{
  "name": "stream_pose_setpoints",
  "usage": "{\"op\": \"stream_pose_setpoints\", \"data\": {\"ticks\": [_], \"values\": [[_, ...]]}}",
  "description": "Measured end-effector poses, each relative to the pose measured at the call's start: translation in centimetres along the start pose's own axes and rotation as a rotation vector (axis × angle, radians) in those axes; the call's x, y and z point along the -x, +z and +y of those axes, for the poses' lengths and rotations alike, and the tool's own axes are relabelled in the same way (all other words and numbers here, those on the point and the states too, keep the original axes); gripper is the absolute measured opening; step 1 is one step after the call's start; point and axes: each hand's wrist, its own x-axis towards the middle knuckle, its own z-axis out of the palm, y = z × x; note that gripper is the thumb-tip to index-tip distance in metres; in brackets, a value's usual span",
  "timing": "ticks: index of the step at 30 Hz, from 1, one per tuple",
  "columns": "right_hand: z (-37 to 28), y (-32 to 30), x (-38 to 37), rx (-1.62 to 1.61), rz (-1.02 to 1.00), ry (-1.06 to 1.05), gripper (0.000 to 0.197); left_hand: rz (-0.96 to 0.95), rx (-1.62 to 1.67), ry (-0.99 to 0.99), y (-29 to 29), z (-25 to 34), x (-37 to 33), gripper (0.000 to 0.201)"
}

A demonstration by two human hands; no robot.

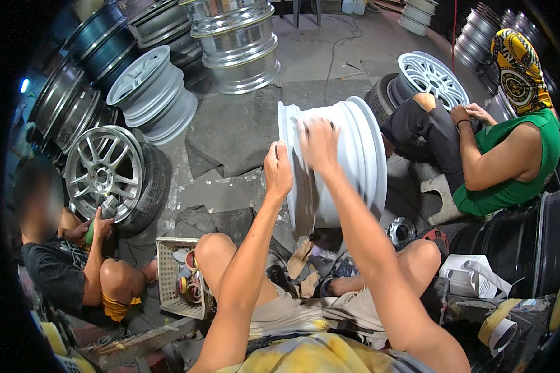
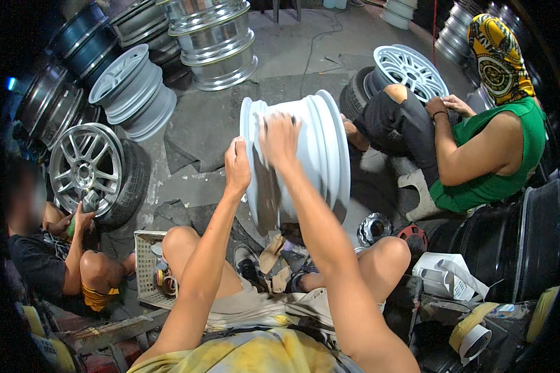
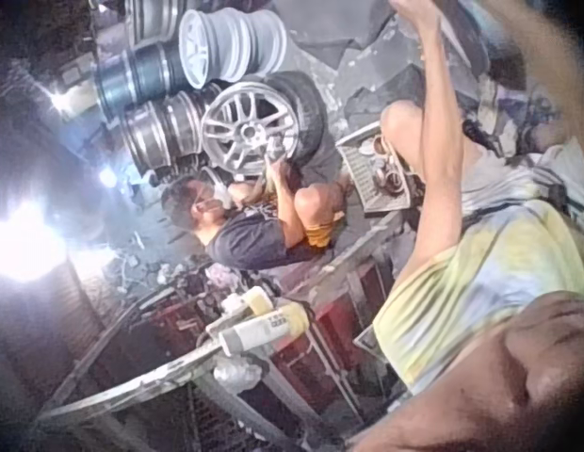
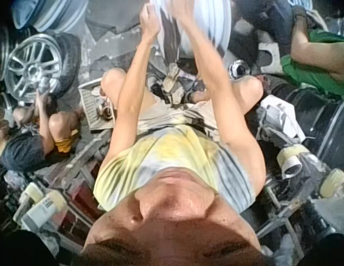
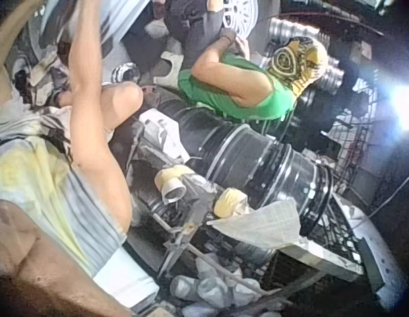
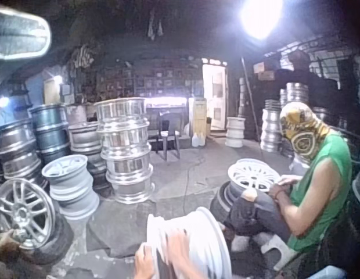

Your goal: The person sits on the floor and uses a sanding block to smooth the surface of a white-painted wheel rim. They rotate the rim to access different areas and continue sanding the outer edge and face of the rim.

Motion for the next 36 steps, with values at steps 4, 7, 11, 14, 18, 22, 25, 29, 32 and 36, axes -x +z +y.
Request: {"op": "stream_pose_setpoints", "data": {"ticks": [4,7,11,14,18,22,25,29,32,36], "values": [[0.1,-0.3,-3.8,0.037,-0.321,0.146,0.026,-0.029,0.033,-0.021,0.1,-0.8,-1.1,0.045],[-1.8,0.5,5.4,-0.112,0.228,-0.142,0.029,0.002,0.068,-0.092,-0.7,-1.5,-2.9,0.046],[-2.1,-1.5,14.6,-0.193,0.286,-0.098,0.029,0.008,0.102,-0.121,0.3,-1.1,-3.1,0.047],[-0.4,-4.5,11.3,-0.414,0.404,0.024,0.027,-0.01,0.084,-0.113,0.6,-0.4,-2.5,0.048],[-0.5,-9.3,8.6,-0.646,0.241,0.382,0.03,0.007,0.092,-0.125,-0.1,-1.1,-2.8,0.048],[-0.4,-4.2,11.3,-0.378,0.319,-0.11,0.025,-0.012,0.11,-0.148,0.1,-0.3,-2.7,0.047],[-2.5,-2.4,11.9,-0.242,0.341,-0.223,0.026,0.007,0.123,-0.105,0.1,-0.4,-2.2,0.047],[-0.8,-1.9,9.3,-0.301,0.238,-0.186,0.032,-0.001,0.111,-0.081,0.2,-0.7,-2.0,0.048],[-0.2,-4.1,7.8,-0.504,0.278,0.15,0.024,0.005,0.101,-0.082,0.2,-1.1,-2.6,0.048],[0.5,-4.7,11.2,-1.087,0.331,0.556,0.024,-0.035,0.005,-0.122,0.9,-1.1,-3.8,0.048]]}}
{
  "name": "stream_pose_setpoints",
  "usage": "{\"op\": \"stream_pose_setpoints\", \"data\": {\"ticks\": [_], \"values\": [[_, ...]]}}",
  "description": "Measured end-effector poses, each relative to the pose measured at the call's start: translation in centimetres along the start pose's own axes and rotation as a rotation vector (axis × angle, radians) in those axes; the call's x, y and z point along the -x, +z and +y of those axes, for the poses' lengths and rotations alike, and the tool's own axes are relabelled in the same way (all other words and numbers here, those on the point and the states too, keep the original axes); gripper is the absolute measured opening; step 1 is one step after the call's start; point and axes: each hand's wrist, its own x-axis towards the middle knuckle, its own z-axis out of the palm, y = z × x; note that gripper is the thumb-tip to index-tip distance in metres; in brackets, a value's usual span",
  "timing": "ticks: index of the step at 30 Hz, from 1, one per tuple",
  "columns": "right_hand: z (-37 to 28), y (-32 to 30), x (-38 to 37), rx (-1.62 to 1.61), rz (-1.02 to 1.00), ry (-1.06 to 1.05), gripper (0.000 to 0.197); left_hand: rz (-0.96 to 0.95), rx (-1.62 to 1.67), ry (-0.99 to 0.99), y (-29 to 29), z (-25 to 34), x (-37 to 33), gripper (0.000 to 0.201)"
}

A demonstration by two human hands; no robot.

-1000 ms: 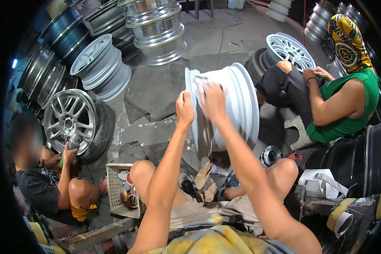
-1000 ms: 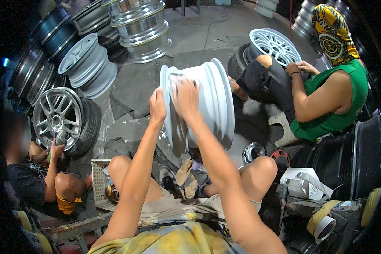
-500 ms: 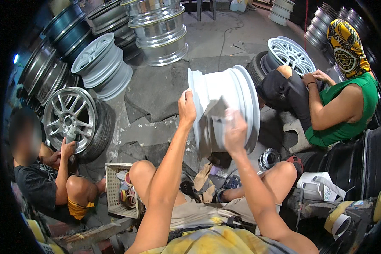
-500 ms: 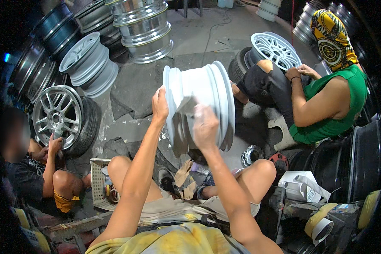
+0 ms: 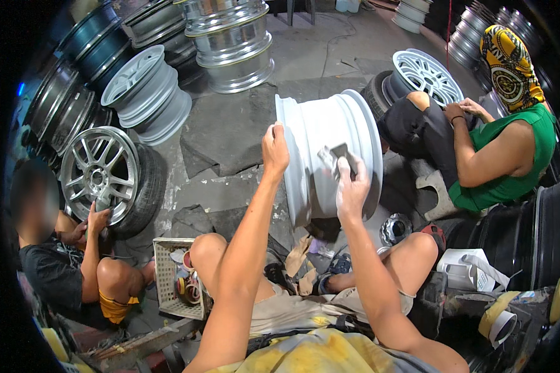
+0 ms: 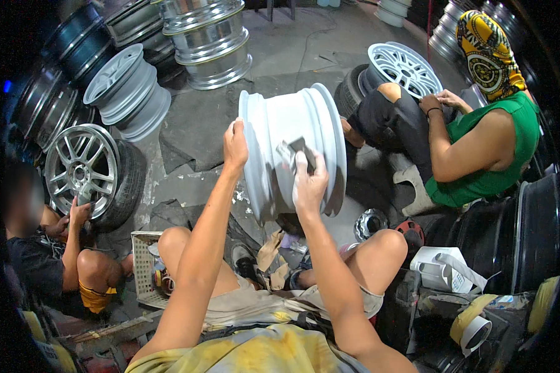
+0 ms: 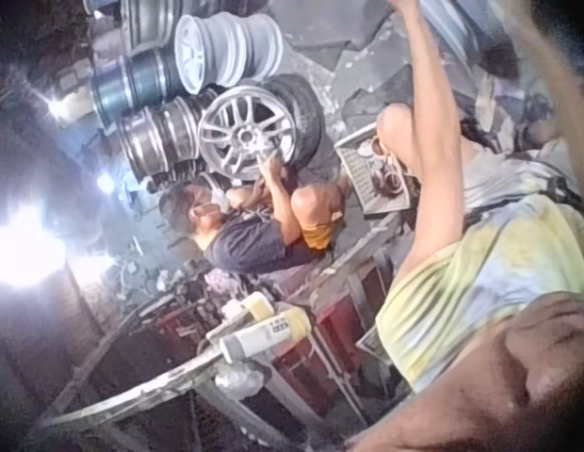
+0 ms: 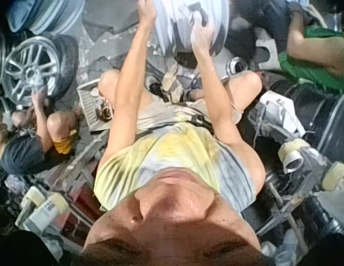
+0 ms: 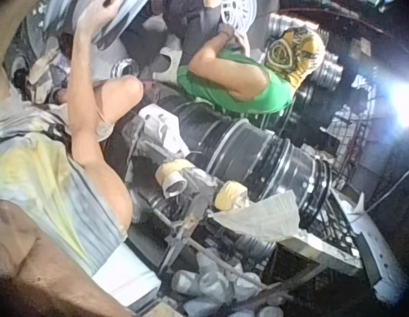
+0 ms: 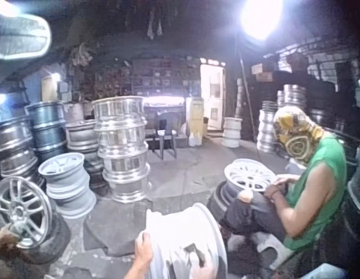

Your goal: The person sits on the floor and uses a sanding block to smooth the surface of a white-painted wheel rim. They rotate the rim to access different areas and continue sanding the outer edge and face of the rim.

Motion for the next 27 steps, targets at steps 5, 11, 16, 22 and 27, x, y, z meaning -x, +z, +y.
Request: {"op": "stream_pose_setpoints", "data": {"ticks": [5,11,16,22,27], "values": [[-0.7,-1.5,4.0,-0.373,-0.044,0.366,0.048,-0.074,-0.309,-0.014,0.1,1.2,-1.8,0.055],[1.2,-3.4,3.8,-0.03,-0.163,0.165,0.029,-0.17,-0.362,0.003,-0.8,2.5,1.0,0.061],[0.4,-4.5,4.1,-0.484,-0.212,0.521,0.026,-0.454,-0.377,0.035,-4.2,1.8,5.2,0.085],[-1.4,-3.6,4.4,-0.28,-0.293,0.456,0.037,-0.327,-0.461,-0.018,-3.4,3.3,1.0,0.098],[2.6,-4.9,5.5,0.099,-0.676,0.388,0.041,-0.207,-0.67,-0.101,-1.6,3.8,-5.7,0.103]]}}
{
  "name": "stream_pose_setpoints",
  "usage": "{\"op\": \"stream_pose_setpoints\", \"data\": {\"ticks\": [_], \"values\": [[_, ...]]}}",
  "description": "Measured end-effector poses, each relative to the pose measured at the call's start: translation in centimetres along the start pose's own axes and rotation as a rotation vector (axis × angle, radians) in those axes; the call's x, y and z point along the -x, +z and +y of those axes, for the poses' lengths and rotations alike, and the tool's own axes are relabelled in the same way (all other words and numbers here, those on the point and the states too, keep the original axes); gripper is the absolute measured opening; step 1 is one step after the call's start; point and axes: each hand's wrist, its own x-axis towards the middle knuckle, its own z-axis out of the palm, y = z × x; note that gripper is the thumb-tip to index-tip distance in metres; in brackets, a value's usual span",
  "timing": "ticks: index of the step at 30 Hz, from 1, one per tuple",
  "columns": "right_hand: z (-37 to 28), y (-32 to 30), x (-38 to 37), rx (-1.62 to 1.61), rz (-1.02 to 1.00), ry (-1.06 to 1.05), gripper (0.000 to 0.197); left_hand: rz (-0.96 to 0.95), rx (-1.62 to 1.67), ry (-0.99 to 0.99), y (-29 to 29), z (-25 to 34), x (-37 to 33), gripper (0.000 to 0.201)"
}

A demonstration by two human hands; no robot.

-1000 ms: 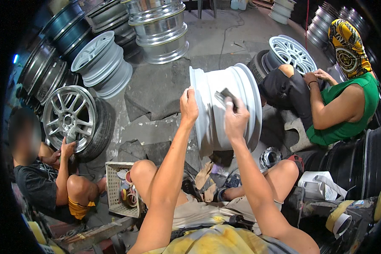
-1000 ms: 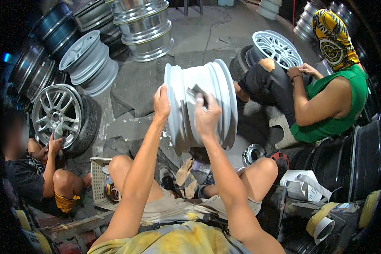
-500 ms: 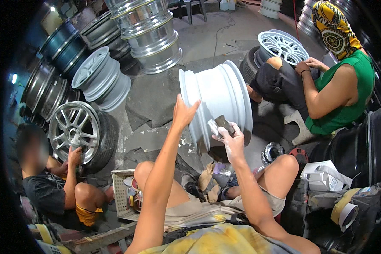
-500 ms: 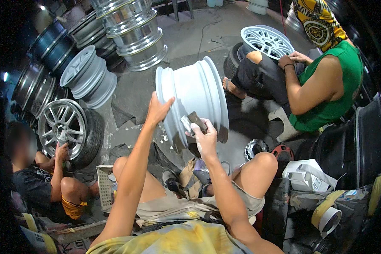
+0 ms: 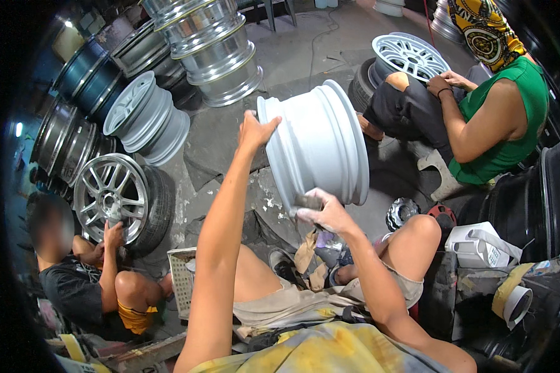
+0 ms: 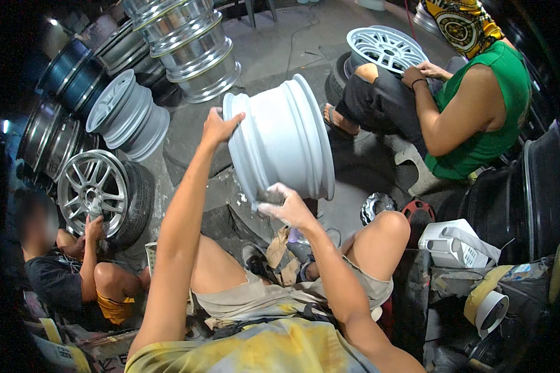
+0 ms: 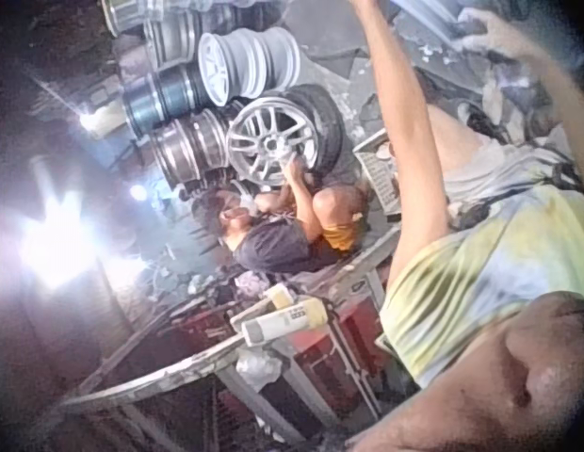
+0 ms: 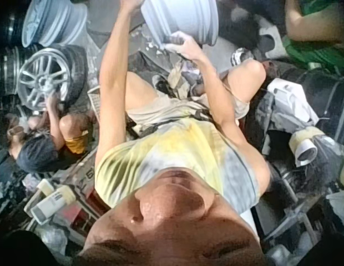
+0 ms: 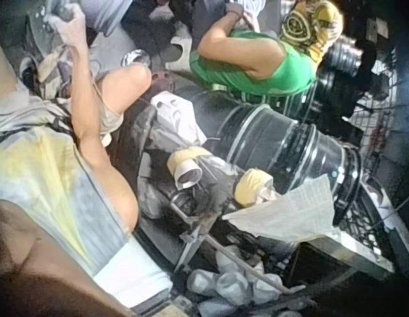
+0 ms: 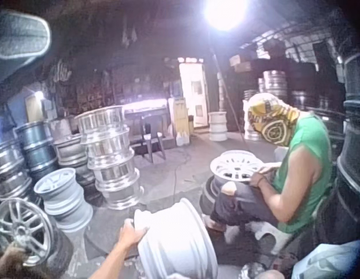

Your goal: The person sits on the floor and uses a sanding block to smooth the surface of a white-painted wheel rim. They rotate the rim to access different areas and continue sanding the outer edge and face of the rim.

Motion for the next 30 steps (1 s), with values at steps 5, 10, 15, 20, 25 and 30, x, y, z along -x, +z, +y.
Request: {"op": "stream_pose_setpoints", "data": {"ticks": [5,10,15,20,25,30], "values": [[9.2,-0.8,1.6,0.535,-0.131,0.335,0.044,-0.013,0.051,-0.056,0.8,-1.0,-0.8,0.112],[21.2,-3.0,2.5,0.946,-0.008,0.424,0.035,-0.378,0.014,0.051,-0.8,-1.2,3.4,0.131],[22.2,-3.1,2.0,0.875,0.326,0.408,0.035,0.14,-0.458,0.743,-1.8,-0.7,8.4,0.079],[26.0,-4.1,1.4,0.273,0.382,0.607,0.043,0.09,-0.865,0.924,-0.5,-0.7,9.2,0.052],[26.2,-3.1,3.3,0.985,0.412,0.356,0.042,0.03,-1.089,0.905,-0.9,-0.8,12.9,0.056],[29.1,-5.7,3.7,1.261,0.092,0.354,0.027,0.028,-1.134,0.918,-0.7,1.4,13.0,0.054]]}}
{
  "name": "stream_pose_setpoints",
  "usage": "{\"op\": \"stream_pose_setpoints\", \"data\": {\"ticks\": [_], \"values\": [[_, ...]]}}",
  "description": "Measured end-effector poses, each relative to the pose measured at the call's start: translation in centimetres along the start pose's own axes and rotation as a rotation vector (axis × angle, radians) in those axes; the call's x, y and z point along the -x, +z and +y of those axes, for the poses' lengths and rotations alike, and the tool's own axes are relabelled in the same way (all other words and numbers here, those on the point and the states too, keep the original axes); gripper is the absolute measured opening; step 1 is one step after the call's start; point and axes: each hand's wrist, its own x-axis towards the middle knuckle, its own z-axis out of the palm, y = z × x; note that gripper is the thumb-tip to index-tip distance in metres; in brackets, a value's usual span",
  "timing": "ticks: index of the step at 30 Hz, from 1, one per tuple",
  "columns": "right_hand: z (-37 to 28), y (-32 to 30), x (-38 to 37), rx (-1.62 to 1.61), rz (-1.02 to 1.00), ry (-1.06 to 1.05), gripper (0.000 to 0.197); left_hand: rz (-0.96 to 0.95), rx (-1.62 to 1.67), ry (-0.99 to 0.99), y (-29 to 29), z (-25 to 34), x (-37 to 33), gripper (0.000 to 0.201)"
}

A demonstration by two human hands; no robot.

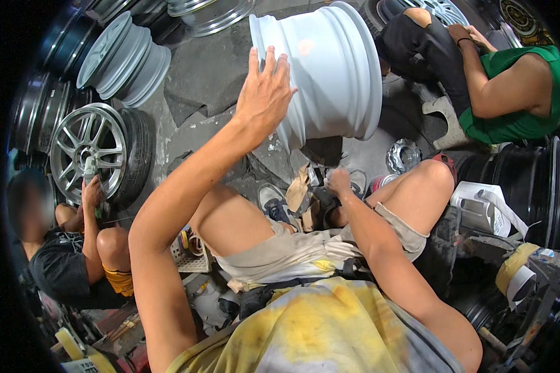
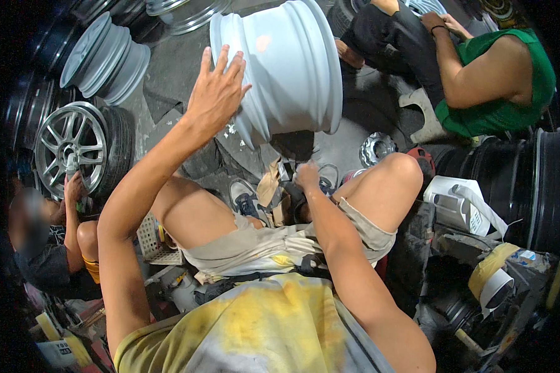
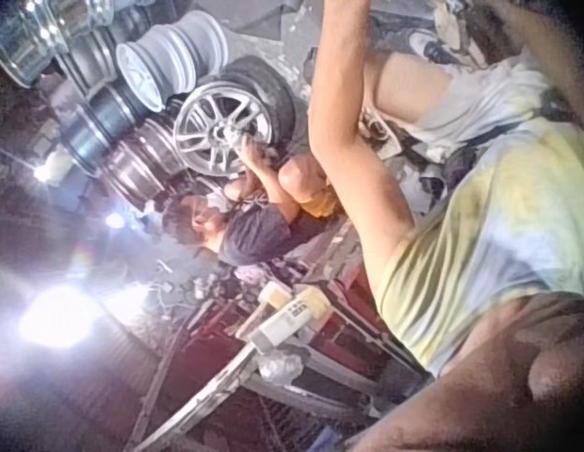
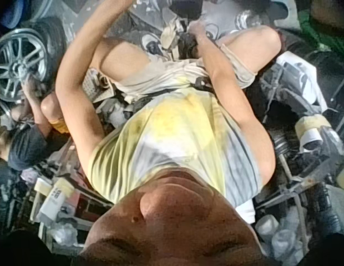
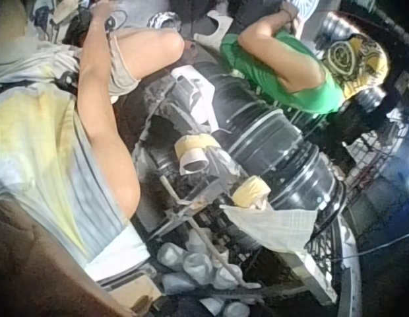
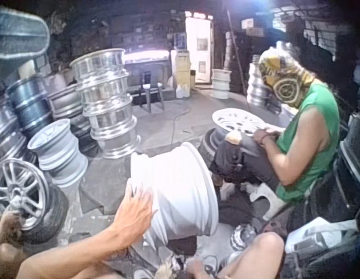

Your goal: The person sits on the floor and uses a sanding block to smooth the surface of a white-painted wheel rim. They rotate the rim to access different areas and continue sanding the outer edge and face of the rim.

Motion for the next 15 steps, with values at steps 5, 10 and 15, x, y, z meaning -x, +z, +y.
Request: {"op": "stream_pose_setpoints", "data": {"ticks": [5,10,15], "values": [[-0.9,2.3,-0.4,-0.081,0.454,-0.056,0.021,0.04,-0.031,-0.05,0.7,-0.1,-1.4,0.054],[-1.2,2.6,-1.2,-0.234,0.224,0.014,0.021,-0.017,-0.013,0.0,-1.8,3.4,1.7,0.05],[-4.0,0.1,0.2,-0.223,0.189,0.036,0.021,-0.06,0.5,0.155,-3.0,4.8,4.5,0.038]]}}
